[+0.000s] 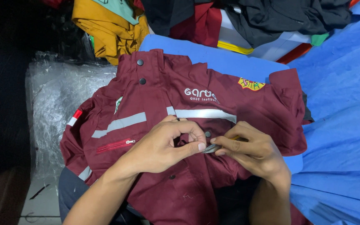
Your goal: Trimming loose threads from a maroon work jacket using small snips during quality control.
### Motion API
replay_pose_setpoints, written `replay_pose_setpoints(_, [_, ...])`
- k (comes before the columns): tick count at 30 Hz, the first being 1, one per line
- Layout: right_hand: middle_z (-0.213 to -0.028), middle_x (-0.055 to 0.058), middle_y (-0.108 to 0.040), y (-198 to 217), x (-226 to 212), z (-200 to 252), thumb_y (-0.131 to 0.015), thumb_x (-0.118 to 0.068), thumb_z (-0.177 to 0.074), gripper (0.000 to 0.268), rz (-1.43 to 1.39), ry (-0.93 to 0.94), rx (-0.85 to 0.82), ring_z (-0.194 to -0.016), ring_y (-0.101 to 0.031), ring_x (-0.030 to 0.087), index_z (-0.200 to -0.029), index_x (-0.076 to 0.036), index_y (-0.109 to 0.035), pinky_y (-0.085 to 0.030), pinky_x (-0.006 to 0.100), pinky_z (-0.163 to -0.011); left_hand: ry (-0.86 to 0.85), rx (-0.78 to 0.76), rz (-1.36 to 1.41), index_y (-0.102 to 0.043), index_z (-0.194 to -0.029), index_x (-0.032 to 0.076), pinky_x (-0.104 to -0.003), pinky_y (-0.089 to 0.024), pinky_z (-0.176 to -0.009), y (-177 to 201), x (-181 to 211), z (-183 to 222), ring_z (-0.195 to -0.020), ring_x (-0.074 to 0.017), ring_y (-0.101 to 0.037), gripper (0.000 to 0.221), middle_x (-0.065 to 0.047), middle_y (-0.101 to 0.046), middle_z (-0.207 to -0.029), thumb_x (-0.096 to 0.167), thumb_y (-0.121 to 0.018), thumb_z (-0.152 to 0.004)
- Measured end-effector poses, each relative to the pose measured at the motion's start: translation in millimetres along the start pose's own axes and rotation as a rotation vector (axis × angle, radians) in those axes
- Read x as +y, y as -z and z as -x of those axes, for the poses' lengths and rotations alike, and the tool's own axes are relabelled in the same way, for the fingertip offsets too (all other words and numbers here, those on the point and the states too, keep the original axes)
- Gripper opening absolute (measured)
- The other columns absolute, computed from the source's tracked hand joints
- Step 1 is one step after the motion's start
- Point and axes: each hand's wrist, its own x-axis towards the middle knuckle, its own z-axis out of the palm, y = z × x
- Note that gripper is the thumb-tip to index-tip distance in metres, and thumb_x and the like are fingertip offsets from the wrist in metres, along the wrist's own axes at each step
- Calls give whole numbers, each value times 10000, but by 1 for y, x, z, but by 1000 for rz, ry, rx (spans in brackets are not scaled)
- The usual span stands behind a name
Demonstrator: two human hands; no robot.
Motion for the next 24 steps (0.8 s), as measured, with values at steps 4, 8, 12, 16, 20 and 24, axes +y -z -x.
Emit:
replay_pose_setpoints(4, [-906,44,-689,-2,4,0,-744,-122,-911,261,-10,27,12,-753,-612,152,-1166,-69,-734,-484,278,-738,31,-3,-13,-710,-916,260,-261,-371,-900,0,1,0,-800,-29,-604,155,151,-691,-863,370,-626,-985])
replay_pose_setpoints(8, [-896,44,-677,-2,5,2,-745,-128,-909,248,-14,33,2,-755,-604,161,-1149,-66,-737,-476,297,-739,15,-2,-6,-701,-908,244,-268,-367,-911,0,2,0,-804,-31,-612,161,155,-695,-868,354,-618,-991])
replay_pose_setpoints(12, [-898,40,-665,-1,6,3,-752,-118,-907,249,-21,38,-5,-744,-597,161,-1151,-73,-738,-471,295,-736,-11,3,19,-700,-929,221,-279,-374,-927,1,2,-1,-825,-46,-638,185,143,-718,-908,359,-598,-999])
replay_pose_setpoints(16, [-909,59,-684,-1,6,2,-766,-86,-878,243,-44,-90,22,-744,-631,141,-1119,-57,-753,-524,240,-670,21,34,93,-694,-939,193,-286,-404,-952,1,2,-1,-897,-80,-633,175,93,-721,-952,344,-617,-983])
replay_pose_setpoints(20, [-962,65,-679,-5,15,3,-622,-179,-986,337,-67,-272,51,-800,-634,139,-1278,-29,-697,-500,236,-760,66,82,243,-651,-949,137,-276,-455,-824,1,5,-1,-844,-100,-544,205,51,-618,-888,314,-572,-1014])
replay_pose_setpoints(24, [-712,91,-597,-6,22,-3,-582,-232,-1017,292,-43,-224,108,-571,-538,208,-1190,-68,-751,-442,338,-549,13,133,233,-687,-934,80,-346,-482,-892,0,4,0,-831,-188,-604,103,-36,-657,-773,169,-662,-978])
